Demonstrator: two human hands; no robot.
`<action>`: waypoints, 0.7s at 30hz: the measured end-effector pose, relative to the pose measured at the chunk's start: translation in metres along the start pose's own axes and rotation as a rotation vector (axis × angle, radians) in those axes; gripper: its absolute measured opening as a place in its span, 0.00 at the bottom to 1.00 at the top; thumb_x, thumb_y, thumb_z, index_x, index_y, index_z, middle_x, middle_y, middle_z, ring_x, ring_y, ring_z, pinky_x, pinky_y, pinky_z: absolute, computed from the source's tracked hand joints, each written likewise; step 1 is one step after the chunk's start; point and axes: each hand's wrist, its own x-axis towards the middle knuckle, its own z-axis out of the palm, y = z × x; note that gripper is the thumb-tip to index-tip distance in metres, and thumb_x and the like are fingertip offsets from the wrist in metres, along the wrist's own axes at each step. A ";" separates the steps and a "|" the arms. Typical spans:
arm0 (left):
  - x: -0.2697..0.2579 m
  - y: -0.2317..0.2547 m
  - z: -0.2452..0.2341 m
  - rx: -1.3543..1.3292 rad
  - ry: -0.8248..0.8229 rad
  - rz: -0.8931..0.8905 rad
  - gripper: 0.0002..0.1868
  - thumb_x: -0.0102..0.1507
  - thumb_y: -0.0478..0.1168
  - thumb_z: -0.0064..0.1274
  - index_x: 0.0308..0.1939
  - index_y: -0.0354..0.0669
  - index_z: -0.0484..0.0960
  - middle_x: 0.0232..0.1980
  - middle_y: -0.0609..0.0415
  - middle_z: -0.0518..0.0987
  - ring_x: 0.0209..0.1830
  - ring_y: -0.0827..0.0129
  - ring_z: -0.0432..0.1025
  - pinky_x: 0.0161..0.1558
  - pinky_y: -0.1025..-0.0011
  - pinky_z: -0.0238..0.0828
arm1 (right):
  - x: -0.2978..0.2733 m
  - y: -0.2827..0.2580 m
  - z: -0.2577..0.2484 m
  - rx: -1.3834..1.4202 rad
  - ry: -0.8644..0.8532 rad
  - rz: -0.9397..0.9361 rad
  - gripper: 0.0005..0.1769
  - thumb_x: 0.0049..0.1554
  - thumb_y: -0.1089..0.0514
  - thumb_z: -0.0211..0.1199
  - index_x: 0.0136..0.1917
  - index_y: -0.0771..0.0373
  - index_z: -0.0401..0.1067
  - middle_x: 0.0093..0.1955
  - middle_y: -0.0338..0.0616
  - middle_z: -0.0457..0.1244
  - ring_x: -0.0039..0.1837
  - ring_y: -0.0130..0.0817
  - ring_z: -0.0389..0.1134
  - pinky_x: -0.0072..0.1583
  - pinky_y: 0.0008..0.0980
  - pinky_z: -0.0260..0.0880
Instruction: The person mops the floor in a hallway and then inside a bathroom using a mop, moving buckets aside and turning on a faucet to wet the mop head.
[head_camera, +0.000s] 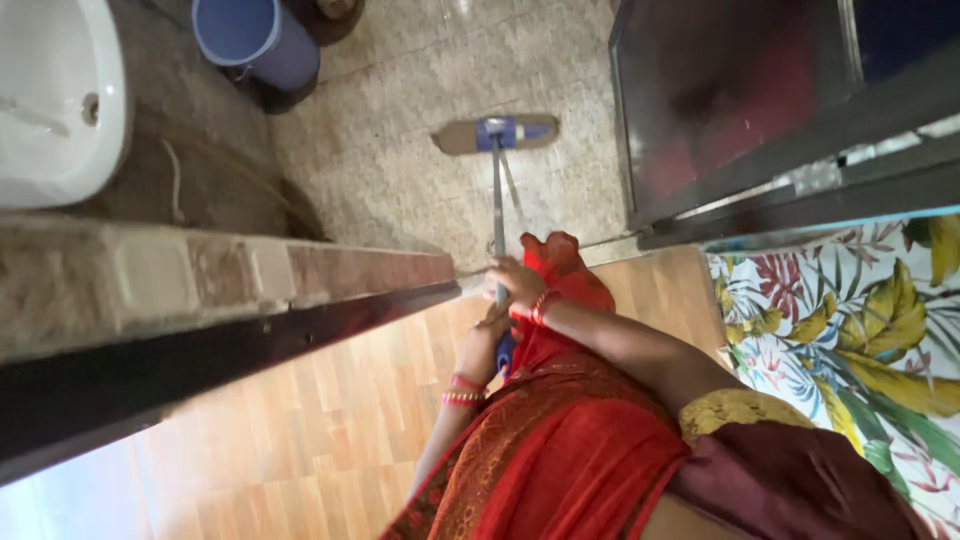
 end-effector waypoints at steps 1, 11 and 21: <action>-0.022 0.014 -0.009 0.013 -0.027 -0.003 0.09 0.59 0.33 0.53 0.43 0.46 0.82 0.69 0.46 0.75 0.48 0.46 0.79 0.48 0.56 0.76 | -0.014 -0.022 -0.001 -0.027 0.013 0.018 0.24 0.59 0.41 0.63 0.56 0.63 0.70 0.68 0.56 0.61 0.64 0.53 0.65 0.59 0.46 0.70; -0.064 0.059 -0.040 0.018 0.017 0.048 0.09 0.60 0.34 0.53 0.45 0.43 0.81 0.67 0.44 0.77 0.48 0.49 0.79 0.49 0.57 0.76 | -0.030 -0.078 -0.023 0.004 -0.090 -0.069 0.09 0.58 0.51 0.62 0.43 0.57 0.76 0.54 0.45 0.67 0.57 0.49 0.68 0.52 0.45 0.71; 0.072 -0.004 -0.007 0.155 0.013 -0.016 0.06 0.63 0.38 0.54 0.44 0.46 0.81 0.69 0.45 0.74 0.52 0.47 0.77 0.46 0.55 0.76 | 0.067 0.057 -0.034 0.031 -0.149 -0.154 0.09 0.48 0.57 0.68 0.43 0.55 0.73 0.50 0.47 0.66 0.56 0.50 0.67 0.55 0.46 0.69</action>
